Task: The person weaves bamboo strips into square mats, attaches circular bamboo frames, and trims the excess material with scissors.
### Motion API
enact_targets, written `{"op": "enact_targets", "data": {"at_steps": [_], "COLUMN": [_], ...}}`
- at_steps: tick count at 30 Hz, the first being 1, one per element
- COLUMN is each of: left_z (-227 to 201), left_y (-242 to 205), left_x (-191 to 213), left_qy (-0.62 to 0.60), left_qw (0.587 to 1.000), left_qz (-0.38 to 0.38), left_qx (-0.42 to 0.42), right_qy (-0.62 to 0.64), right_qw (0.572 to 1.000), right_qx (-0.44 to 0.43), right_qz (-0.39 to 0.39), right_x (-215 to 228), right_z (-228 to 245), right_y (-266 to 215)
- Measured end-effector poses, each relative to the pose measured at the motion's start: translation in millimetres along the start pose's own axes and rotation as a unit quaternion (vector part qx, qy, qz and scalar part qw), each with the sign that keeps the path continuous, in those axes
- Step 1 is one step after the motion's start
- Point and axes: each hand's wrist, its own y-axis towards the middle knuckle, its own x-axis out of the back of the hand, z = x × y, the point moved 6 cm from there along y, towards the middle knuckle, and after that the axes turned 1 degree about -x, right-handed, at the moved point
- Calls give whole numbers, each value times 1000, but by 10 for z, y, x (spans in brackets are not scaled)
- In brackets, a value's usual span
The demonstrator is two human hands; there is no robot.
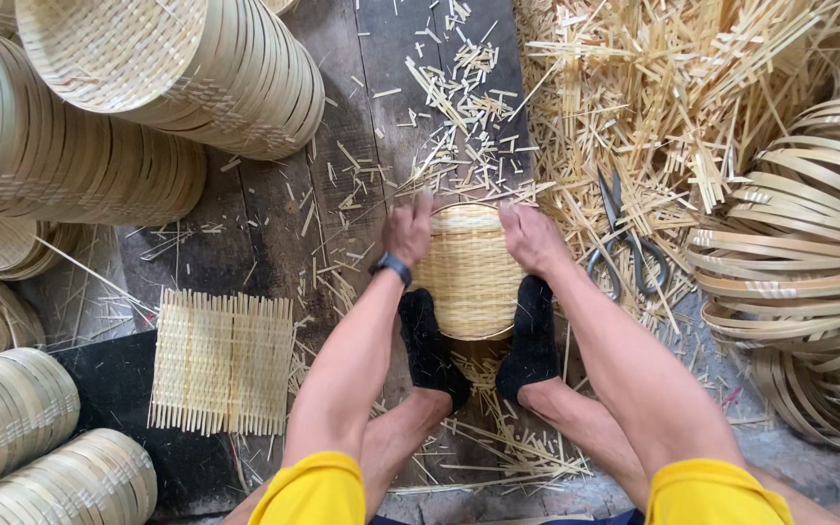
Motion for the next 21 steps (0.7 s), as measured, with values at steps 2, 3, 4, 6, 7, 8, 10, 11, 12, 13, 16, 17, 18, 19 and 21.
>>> {"op": "enact_targets", "data": {"at_steps": [2,3,4,6,7,8,10,11,12,13,16,17,18,19,21], "left_z": [32,29,45,76,55,22,-136,-202,-291,-429,-889,-1066,-1227,-1407,-1597], "left_y": [-78,-77,-34,12,15,-16,-27,-112,-213,-347,-818,-964,-1121,-1295,-1677], "left_x": [-8,-2,-18,-57,-36,-14,87,125,165,257,674,837,984,1100,1166], "left_qy": [6,11,-3,-36,-53,-70,-101,-115,-130,-144,-160,-149,-138,-95,-6], "left_qw": [998,996,996,995,994,993,989,987,985,981,967,961,952,934,878], "left_qz": [8,14,35,72,67,61,65,80,95,84,23,-15,-53,-101,-190], "left_qx": [-55,-83,-78,-59,-67,-75,-85,-77,-69,-101,-197,-233,-268,-329,-438], "right_qy": [50,78,97,131,127,122,86,53,20,-36,-152,-221,-286,-343,-401], "right_qw": [997,992,994,991,991,992,996,999,1000,990,977,974,955,939,916], "right_qx": [54,80,47,-20,-28,-36,-16,2,21,117,133,40,-55,-20,13], "right_qz": [-33,-51,-34,10,14,18,8,0,-7,-66,-64,-4,55,27,-2], "right_x": [-78,-116,-175,-280,-305,-326,-222,-153,-74,154,969,1244,1455,1699,2003], "right_z": [-169,-245,-384,-610,-647,-656,-535,-454,-354,-173,140,162,188,345,494], "right_y": [32,72,138,231,263,259,259,188,96,-33,-480,-650,-861,-1119,-1587]}}
